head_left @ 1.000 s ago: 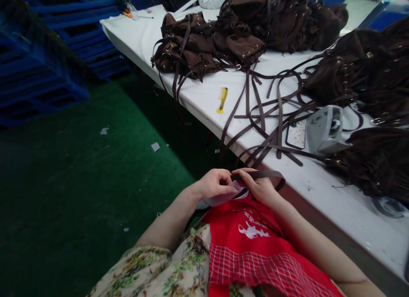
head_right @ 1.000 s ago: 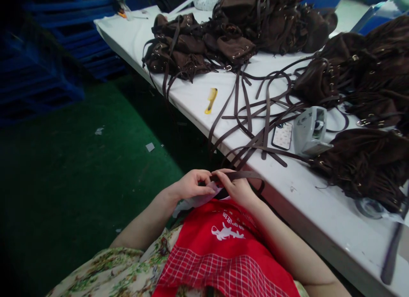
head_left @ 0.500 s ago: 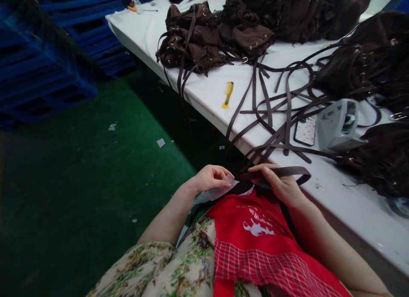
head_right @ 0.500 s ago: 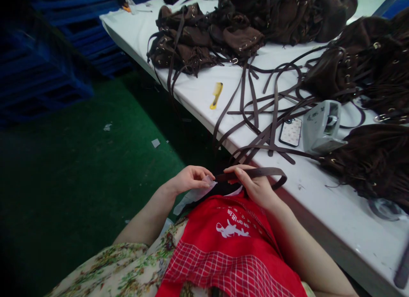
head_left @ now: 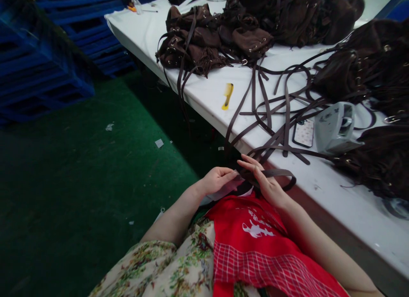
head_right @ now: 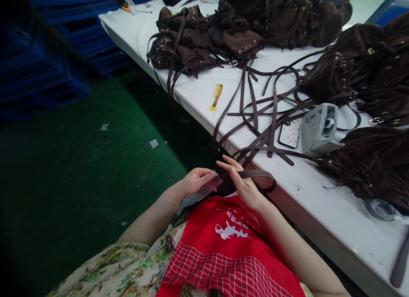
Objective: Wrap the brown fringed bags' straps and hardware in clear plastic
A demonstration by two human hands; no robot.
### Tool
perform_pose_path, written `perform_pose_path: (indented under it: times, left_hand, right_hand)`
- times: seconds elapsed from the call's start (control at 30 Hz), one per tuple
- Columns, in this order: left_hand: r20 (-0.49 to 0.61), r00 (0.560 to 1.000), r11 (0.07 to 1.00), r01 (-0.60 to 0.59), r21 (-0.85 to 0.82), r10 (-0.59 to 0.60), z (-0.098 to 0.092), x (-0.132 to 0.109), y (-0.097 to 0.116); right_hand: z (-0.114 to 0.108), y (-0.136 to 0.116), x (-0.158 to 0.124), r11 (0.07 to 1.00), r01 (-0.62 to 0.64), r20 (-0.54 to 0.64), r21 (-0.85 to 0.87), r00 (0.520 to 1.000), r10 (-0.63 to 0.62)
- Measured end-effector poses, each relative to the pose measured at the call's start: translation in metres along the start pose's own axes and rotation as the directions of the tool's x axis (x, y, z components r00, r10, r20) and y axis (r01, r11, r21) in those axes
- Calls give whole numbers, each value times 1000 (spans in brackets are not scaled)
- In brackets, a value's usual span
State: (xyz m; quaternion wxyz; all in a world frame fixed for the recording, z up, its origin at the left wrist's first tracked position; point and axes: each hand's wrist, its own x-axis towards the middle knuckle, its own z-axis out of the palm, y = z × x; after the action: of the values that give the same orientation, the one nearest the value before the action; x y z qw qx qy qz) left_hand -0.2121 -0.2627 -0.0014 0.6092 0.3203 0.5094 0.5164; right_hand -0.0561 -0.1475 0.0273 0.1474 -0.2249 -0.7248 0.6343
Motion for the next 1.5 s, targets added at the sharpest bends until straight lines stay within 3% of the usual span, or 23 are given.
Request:
perform_pose_path:
  times: [0.13, 0.23, 0.3, 0.4, 0.5, 0.6, 0.67, 0.73, 0.8, 0.87, 0.93, 1.0, 1.07, 1.17, 1.27, 1.37, 1.5]
  left_hand:
    - [-20, 992, 962, -120, 245, 128, 11, 6, 5]
    - [-39, 981, 894, -157, 419, 190, 0, 3, 10]
    - [-44, 989, 894, -110, 434, 143, -10, 1, 12]
    - [-16, 1000, 951, -15, 310, 21, -13, 5, 12]
    - [-1, 999, 969, -43, 245, 44, 0, 16, 13]
    - [-15, 985, 923, -154, 353, 170, 4, 20, 15]
    - [-19, 984, 883, -151, 444, 178, -5, 16, 13]
    - [-34, 993, 872, -79, 483, 109, -18, 9, 9]
    - [-62, 997, 895, -9, 446, 41, -25, 6, 4]
    - [-83, 996, 929, 3, 370, 30, -23, 7, 1]
    - [-70, 995, 941, -44, 336, 72, -14, 11, 3]
    - [-49, 993, 925, -85, 370, 111, -9, 12, 7]
    - [-61, 991, 897, -83, 434, 121, -13, 8, 13]
    - [-126, 984, 843, -37, 537, 124, -35, -7, 15]
    - [-165, 985, 821, 58, 568, 44, -57, -24, 8]
    - [-172, 983, 878, 143, 457, -70, -59, -30, -2]
    - [-174, 984, 926, 108, 361, -47, -38, -21, -8]
  right_hand:
    - [13, 4, 3, 991, -82, 17, 107, 997, 80]
    - [-6, 11, 9, 924, -103, -202, 368, 961, 188]
    - [-27, 14, 13, 846, -49, -353, 531, 895, 273]
    - [-38, 10, 18, 812, -41, -437, 583, 826, 356]
    - [-11, 2, 17, 880, -184, -330, 437, 878, 348]
    - [10, 2, 17, 885, -237, -158, 400, 934, 321]
    - [1, 6, 19, 859, -143, -227, 492, 931, 285]
    - [-18, 11, 23, 832, -25, -366, 554, 890, 271]
    - [-28, 14, 26, 838, 10, -438, 546, 856, 275]
    - [-18, 14, 27, 877, -72, -338, 476, 905, 258]
    - [6, 14, 25, 904, -189, -114, 383, 962, 250]
    - [24, 17, 23, 881, -258, 25, 396, 962, 271]
    - [22, 25, 24, 801, -293, 34, 522, 946, 323]
    - [-10, 39, 31, 653, -267, -66, 709, 896, 438]
    - [-31, 48, 36, 592, -187, -167, 784, 855, 492]
    - [-16, 46, 35, 612, -206, -116, 764, 889, 444]
    - [24, 39, 30, 677, -293, 55, 675, 935, 350]
